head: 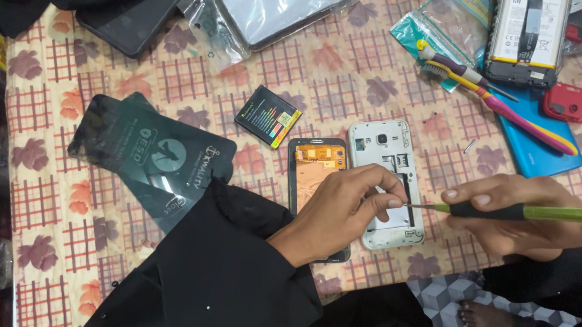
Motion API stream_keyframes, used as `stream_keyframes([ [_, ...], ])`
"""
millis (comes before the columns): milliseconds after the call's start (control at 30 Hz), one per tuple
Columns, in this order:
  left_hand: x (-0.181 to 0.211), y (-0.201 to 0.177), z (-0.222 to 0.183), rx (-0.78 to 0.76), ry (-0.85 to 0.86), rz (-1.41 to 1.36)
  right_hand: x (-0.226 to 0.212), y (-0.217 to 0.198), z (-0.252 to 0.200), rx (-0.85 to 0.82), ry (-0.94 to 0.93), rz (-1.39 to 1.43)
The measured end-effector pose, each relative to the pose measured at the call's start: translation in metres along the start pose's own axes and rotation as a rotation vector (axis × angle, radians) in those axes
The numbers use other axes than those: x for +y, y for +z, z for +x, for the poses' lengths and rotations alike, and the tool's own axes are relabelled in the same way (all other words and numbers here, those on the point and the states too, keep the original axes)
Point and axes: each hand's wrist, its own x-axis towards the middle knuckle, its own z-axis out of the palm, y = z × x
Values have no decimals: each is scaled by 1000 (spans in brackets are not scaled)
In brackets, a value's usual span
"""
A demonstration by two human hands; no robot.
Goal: The person assembles a white smartphone by placing the motherboard into the back housing and securing it with screws. They use a screwdriver to tighten multiple screws around the camera and battery area, then align and snap the back cover onto the device.
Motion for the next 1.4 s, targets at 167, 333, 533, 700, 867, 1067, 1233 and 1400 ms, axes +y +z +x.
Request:
stream_keyframes([
  [167,2,-1,0,-6,-3,2,13,-13,-5,-75,15,72],
  [333,3,-1,-1,-10,-12,26,19,-11,-20,13,72,122],
  [533,1,-1,1,-9,14,33,23,-22,-7,-192,50,297],
  [700,3,-2,2,-49,-7,56,3,-13,9,-187,-161,-81],
  [867,6,-3,4,-55,0,79,-15,-14,13,-220,-71,41],
  [1067,13,-4,4,-60,-43,72,-15,-13,17,-279,2,45],
  [1233,13,-4,4,-63,-23,103,-18,-7,31,-289,-147,-137],
  [1400,11,-4,3,-77,29,169,-14,-8,24,-235,-146,-150],
])
